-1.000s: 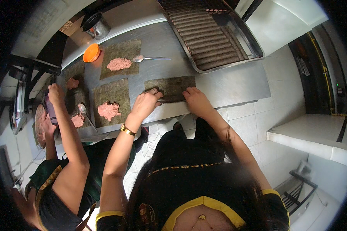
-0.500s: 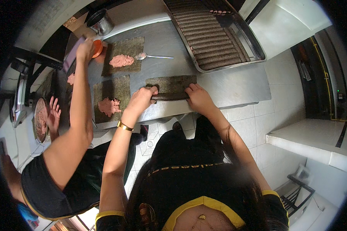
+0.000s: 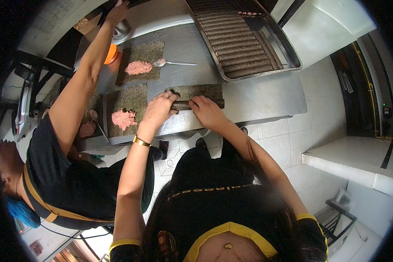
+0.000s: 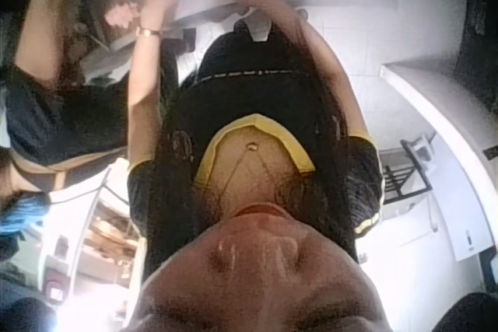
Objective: The person spreads a pink filling onto sheets of nori laid on a stainless steel counter, then rolls them into cylindrical shapes using a bamboo mat. The person places the finished rolls onto a metal tray. Another person works alongside, performing similar actions.
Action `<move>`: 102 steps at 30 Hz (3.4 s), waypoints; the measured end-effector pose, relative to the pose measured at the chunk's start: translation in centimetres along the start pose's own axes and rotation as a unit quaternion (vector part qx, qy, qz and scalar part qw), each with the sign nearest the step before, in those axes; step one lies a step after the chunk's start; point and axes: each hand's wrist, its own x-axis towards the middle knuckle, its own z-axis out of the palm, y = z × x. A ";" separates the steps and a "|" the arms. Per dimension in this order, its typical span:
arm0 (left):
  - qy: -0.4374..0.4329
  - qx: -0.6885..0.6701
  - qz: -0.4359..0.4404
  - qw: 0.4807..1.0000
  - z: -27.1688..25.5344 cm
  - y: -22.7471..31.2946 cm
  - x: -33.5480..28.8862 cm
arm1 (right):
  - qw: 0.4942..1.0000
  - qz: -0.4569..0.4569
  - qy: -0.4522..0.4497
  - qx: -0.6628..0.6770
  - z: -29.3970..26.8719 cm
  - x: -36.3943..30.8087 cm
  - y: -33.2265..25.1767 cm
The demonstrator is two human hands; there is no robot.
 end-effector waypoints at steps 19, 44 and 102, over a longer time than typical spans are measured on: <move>-0.017 0.030 -0.014 0.999 1.1 0.3 0.3 | 0.986 0.111 -0.104 -0.067 -1.4 -0.7 2.8; -0.031 0.014 0.005 0.999 0.3 -0.1 2.1 | 0.998 0.021 -0.006 -0.053 0.4 1.4 1.5; -0.051 0.058 0.010 0.997 1.1 0.0 3.9 | 0.984 0.161 -0.030 -0.065 -0.9 -1.5 5.2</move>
